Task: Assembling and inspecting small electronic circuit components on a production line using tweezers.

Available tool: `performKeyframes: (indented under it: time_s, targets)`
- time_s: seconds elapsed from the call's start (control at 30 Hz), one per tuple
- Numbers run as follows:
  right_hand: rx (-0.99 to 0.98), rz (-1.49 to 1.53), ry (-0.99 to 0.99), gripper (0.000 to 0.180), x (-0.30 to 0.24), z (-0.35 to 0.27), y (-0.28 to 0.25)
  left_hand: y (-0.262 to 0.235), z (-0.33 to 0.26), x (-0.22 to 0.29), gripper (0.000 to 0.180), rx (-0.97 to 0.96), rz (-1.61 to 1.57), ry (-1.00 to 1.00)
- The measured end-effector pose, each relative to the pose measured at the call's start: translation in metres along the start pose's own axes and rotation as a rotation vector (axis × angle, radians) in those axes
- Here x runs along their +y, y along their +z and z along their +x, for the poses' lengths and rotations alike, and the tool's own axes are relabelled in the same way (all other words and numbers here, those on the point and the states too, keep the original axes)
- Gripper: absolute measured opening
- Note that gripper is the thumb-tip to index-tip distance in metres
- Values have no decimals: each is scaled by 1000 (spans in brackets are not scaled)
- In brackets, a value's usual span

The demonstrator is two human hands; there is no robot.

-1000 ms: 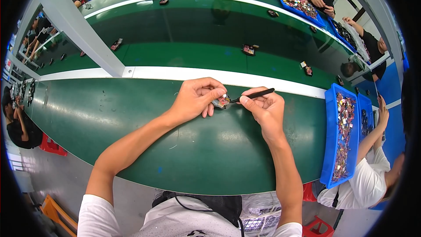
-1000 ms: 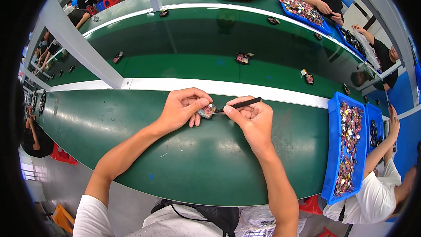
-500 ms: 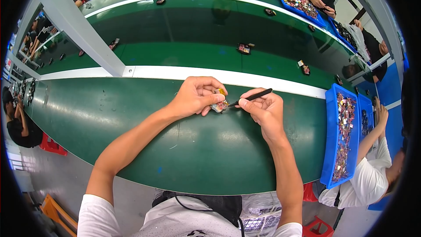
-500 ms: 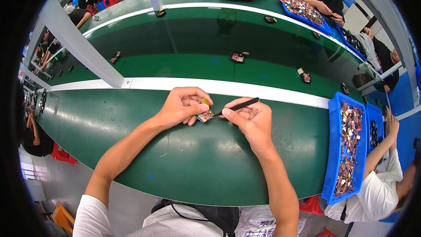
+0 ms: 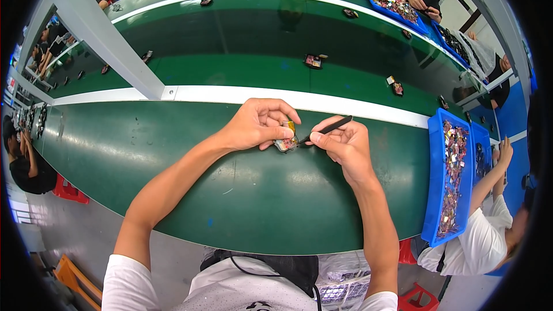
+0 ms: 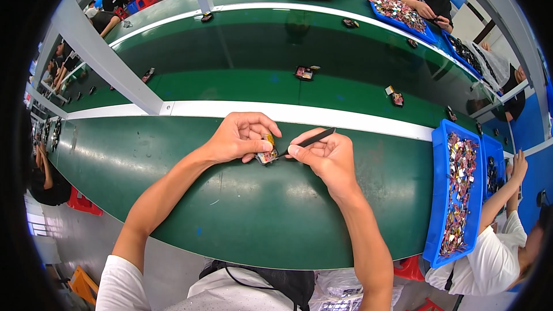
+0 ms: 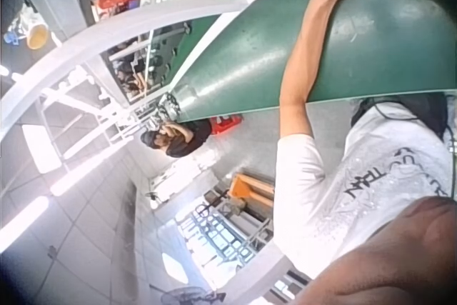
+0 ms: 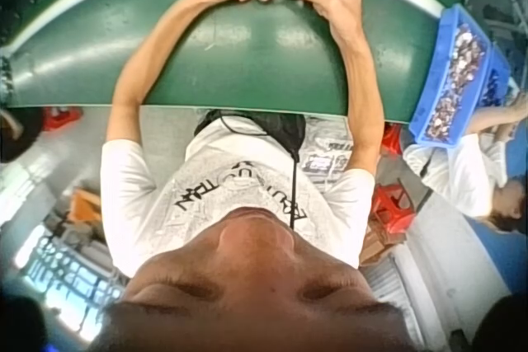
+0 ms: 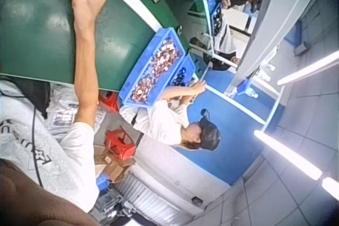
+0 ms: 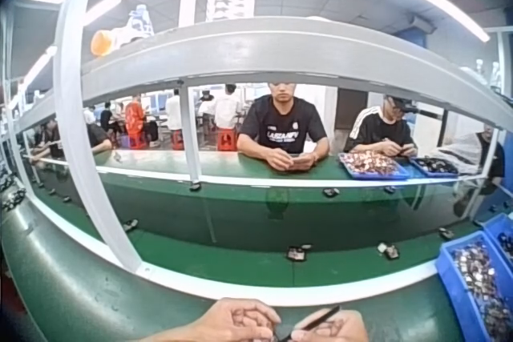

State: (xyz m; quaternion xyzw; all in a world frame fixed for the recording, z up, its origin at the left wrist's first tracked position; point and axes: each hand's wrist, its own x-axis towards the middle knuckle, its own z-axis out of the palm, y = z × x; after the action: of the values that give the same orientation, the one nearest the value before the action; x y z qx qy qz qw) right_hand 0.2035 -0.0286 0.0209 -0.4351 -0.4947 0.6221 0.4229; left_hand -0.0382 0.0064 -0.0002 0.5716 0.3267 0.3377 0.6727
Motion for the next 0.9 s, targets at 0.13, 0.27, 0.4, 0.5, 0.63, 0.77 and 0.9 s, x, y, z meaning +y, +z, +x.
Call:
performKeyframes:
  time_s: [0.13,0.27,0.4,0.5,0.63,0.77,0.9]
  targets:
    - [-6,0,-15,12,-1,-1,-2,-3,-2,4,24,-31,46,-22]
    - [29,35,-55,13,-2,-3,-4,0,-2,5,27,-64,2,28]
    - [60,68,-88,14,-3,-5,-2,0,-2,7,29,-66,-17,28]
    - [77,87,-86,15,-3,-6,-1,0,-1,8,32,-56,-77,34]
    - [133,80,-149,16,-1,-10,7,2,-1,9,35,-55,-84,47]
    - [195,82,-142,16,-5,-13,11,2,-1,10,37,-68,-81,87]
    - [169,110,-158,16,-1,-8,9,-2,-3,10,37,-65,-83,68]
